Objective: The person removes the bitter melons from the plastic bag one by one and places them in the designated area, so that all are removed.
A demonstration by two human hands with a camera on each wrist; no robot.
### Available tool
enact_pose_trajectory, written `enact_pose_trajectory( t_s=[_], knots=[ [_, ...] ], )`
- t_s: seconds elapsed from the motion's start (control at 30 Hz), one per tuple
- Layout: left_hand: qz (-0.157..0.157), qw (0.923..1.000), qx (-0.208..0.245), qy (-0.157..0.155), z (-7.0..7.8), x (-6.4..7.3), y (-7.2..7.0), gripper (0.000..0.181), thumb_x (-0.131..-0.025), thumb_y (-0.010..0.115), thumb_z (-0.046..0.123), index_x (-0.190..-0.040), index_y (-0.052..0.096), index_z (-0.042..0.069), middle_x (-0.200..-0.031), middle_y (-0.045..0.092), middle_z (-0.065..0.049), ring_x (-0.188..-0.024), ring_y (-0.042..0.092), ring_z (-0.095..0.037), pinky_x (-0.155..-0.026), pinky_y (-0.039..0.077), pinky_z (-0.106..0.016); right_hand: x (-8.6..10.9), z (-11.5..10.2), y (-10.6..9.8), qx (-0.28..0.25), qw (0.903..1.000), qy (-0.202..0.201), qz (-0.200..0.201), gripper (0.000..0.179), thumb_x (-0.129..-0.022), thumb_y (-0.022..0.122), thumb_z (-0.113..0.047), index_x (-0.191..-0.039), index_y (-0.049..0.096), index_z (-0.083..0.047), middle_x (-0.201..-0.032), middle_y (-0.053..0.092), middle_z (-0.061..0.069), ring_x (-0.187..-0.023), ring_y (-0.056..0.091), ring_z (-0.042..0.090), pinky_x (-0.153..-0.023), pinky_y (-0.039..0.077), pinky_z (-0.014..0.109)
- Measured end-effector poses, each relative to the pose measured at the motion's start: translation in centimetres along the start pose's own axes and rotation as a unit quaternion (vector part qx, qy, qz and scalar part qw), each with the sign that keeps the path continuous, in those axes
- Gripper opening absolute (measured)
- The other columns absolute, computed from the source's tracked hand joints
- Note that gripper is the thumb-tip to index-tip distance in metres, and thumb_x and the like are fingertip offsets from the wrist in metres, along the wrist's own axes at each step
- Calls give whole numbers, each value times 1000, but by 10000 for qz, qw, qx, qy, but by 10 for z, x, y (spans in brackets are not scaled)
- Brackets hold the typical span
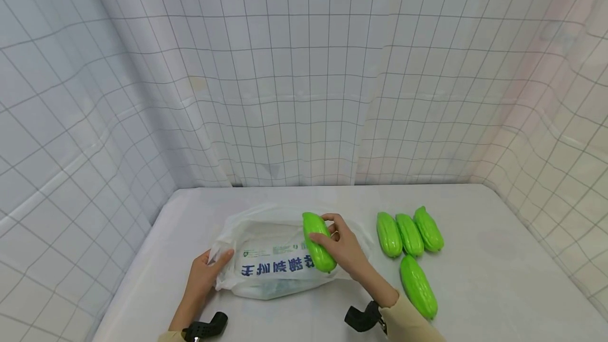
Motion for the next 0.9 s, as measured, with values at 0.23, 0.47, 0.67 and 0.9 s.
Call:
enact_pose_trajectory(
  t_s=[0.23,0.47,0.67,0.9],
  knots=[
    [18,10000,-52,-53,1,1,1,68,-82,69,52,-118,57,-5,-96,65,-11,-76,56,-18,-64,47,-26,11,-2,-13,-107,9997,129,175,48,-86,71,-28,-126,50,-14,-92,48,7,-71,47,17,-56,44,29],
    [17,10000,-67,-37,-1,-1,0,67,-82,69,51,-118,57,-5,-95,65,-10,-75,57,-18,-64,47,-26,18,-5,-29,-232,9988,84,422,46,-87,71,-24,-127,50,-16,-93,47,8,-71,50,18,-57,46,29],
    [27,10000,-87,7,-1,-2,-1,68,-82,68,51,-118,57,-5,-95,66,-11,-74,57,-17,-63,47,-26,22,-1,-40,-310,9980,-39,553,45,-87,70,-24,-126,51,-17,-94,43,10,-74,49,19,-62,45,30],
    [9,10000,-98,11,-1,-2,0,69,-82,68,52,-119,56,-4,-96,66,-11,-74,57,-18,-63,47,-25,30,0,-56,-80,9956,-196,910,43,-86,71,-24,-125,53,-18,-93,44,10,-67,46,16,-60,43,28]
  ],
)
Point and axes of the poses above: each hand's wrist, its own x-axis away from the middle knuckle, its own y-axis out of the palm, z = x × y, the point moved 1 cm from there along -x, towards the middle knuckle
